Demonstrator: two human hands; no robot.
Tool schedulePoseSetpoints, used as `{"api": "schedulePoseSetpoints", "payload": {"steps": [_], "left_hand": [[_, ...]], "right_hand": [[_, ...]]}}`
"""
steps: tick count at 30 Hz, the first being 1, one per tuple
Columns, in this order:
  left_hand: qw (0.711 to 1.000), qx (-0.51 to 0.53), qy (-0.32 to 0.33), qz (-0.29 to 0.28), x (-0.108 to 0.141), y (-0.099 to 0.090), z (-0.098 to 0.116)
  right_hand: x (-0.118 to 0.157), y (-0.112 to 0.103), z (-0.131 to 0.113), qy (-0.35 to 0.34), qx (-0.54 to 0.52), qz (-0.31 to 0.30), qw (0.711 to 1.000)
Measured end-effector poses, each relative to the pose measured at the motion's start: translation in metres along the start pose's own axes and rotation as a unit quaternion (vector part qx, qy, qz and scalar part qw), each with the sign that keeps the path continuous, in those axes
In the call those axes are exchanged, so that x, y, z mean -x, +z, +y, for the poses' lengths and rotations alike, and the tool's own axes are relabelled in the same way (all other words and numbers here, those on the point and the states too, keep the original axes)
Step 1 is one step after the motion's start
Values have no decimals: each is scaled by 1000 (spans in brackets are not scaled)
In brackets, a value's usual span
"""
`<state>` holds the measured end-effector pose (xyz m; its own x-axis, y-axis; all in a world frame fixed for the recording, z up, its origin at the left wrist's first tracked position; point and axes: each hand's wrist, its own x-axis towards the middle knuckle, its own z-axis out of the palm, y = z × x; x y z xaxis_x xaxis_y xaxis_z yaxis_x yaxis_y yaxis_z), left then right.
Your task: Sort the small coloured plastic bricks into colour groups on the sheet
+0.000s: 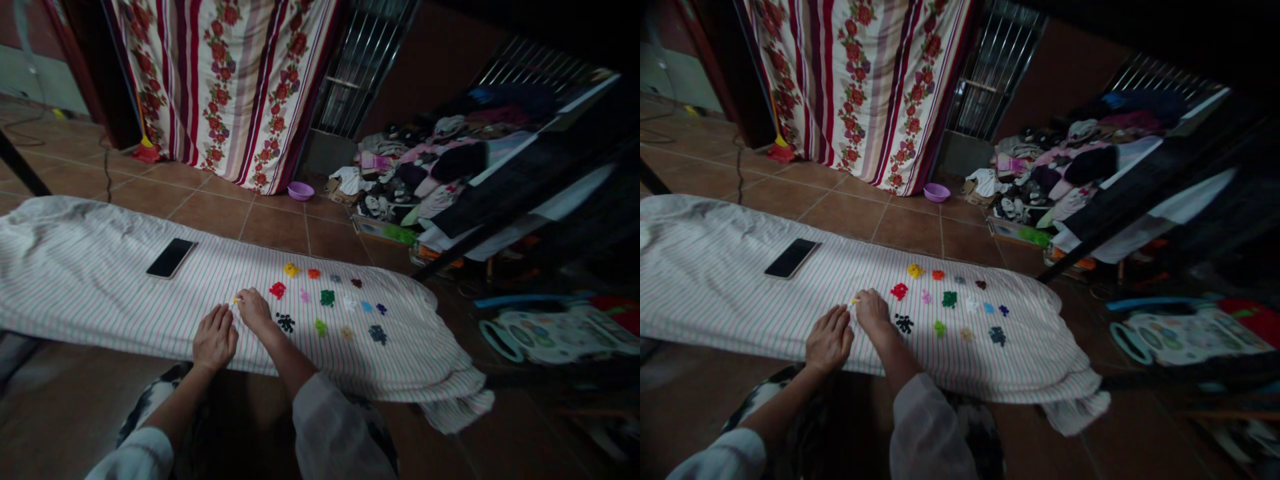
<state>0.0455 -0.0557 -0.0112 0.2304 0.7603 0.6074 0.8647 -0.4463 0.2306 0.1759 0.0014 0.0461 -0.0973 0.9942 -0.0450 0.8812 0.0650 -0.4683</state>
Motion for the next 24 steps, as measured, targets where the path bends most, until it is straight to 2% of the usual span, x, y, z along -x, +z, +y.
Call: {"api": "schedulePoseSetpoints", "payload": {"steps": [5,9,12,16,19,24], "left_hand": [[1000,-22,12,9,0,0,0],[1000,-14,10,6,0,-1,1],[1000,-11,12,6,-1,-2,1],[1000,-16,21,16,0,-1,1],[999,-21,19,17,0,0,1],[999,-20,17,18,0,-1,1]], "right_hand": [[3,-3,3,-16,-22,13,1000],[10,-8,8,-17,-53,53,997],[17,-15,22,-30,-88,83,992],[30,-29,56,-39,-152,148,977],[41,-45,90,-27,-184,218,958],[58,-81,151,36,-161,309,937]]}}
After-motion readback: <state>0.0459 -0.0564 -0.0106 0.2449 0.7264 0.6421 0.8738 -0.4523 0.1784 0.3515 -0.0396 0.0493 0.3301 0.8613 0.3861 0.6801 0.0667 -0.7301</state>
